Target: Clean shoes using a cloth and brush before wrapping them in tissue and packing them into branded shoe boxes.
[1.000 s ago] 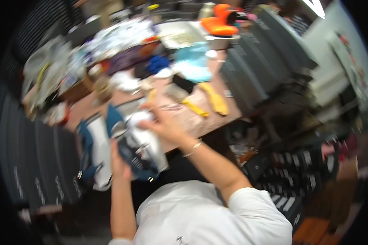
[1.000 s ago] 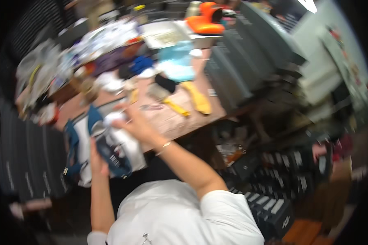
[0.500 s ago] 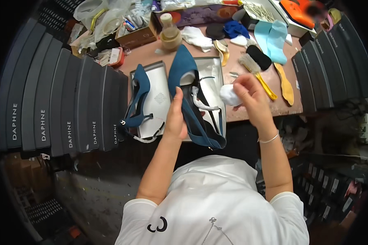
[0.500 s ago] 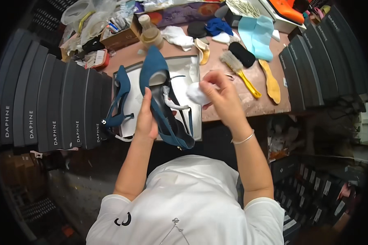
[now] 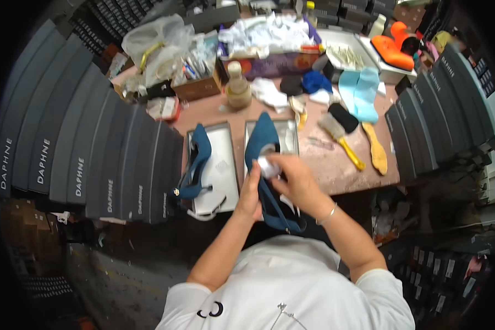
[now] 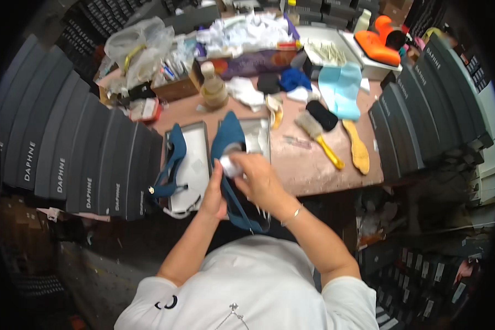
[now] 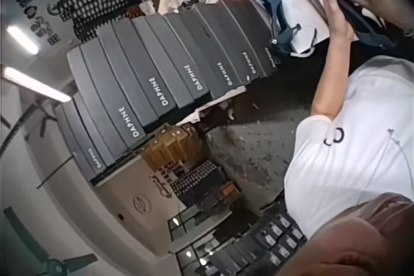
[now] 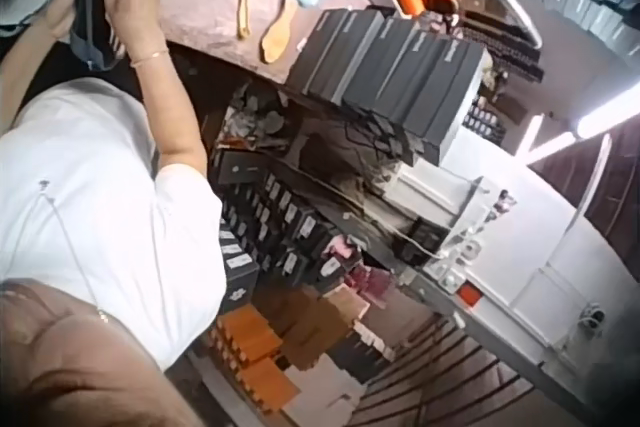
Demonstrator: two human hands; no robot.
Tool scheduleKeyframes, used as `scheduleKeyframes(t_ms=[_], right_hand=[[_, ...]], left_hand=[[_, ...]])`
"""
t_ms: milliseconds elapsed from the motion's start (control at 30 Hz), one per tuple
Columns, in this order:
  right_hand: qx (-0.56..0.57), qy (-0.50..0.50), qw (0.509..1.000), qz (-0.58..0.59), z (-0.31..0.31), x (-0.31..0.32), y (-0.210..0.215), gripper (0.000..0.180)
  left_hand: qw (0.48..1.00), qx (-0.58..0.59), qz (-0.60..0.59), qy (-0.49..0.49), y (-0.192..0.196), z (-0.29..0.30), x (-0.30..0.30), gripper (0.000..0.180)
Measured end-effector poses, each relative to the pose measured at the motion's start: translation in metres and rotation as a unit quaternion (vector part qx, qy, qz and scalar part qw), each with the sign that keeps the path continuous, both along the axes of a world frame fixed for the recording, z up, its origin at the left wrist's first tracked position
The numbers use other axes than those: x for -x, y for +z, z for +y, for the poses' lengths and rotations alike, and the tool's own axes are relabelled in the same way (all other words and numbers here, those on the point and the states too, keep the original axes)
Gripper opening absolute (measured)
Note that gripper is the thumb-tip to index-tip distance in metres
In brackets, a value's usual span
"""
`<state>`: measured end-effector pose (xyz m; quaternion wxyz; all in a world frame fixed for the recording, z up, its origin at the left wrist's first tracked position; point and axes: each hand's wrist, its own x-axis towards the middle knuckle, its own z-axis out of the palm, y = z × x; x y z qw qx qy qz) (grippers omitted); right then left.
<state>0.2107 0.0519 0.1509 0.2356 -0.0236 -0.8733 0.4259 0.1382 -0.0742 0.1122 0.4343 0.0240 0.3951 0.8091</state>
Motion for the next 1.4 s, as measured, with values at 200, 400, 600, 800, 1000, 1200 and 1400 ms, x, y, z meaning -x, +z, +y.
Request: scheduleKeyframes(t_ms=[200,400,600,800,1000,1200,1400], right_hand=[[-0.131,-0.043,0.987,0.083,0.011,0.017,-0.005,0.037],[-0.169,-0.081,0.982,-0.015,0.008,0.019,-0.01,0.031],[-0.117,-0.093,0.989,-0.013,0.018,0.018,-0.019,0.05],[0.041,0.015,0.998,-0.052,0.039,0.018,-0.016,0.105],[0.139,-0.026,0.988,-0.056,0.026,0.032,-0.034,0.079],[0.053,-0.053,0.997,-0.018,0.036,0.05,-0.05,0.074],[-0.258,-0.084,0.938,-0.216,0.031,0.062,-0.112,0.052]], left_hand=[[0.998,0.042,0.0,-0.039,0.022,-0.001,-0.006,0.054],[0.992,0.093,0.029,-0.075,0.015,-0.006,-0.008,0.048],[0.996,0.087,0.019,-0.031,0.01,0.003,-0.025,0.056],[0.991,0.091,-0.005,-0.095,0.009,-0.011,-0.023,0.057],[0.996,0.068,-0.05,-0.025,0.017,-0.002,-0.06,0.047],[0.994,0.092,0.045,0.025,0.007,-0.014,-0.055,0.062],[0.945,0.185,0.255,0.085,0.006,-0.062,-0.051,0.045]])
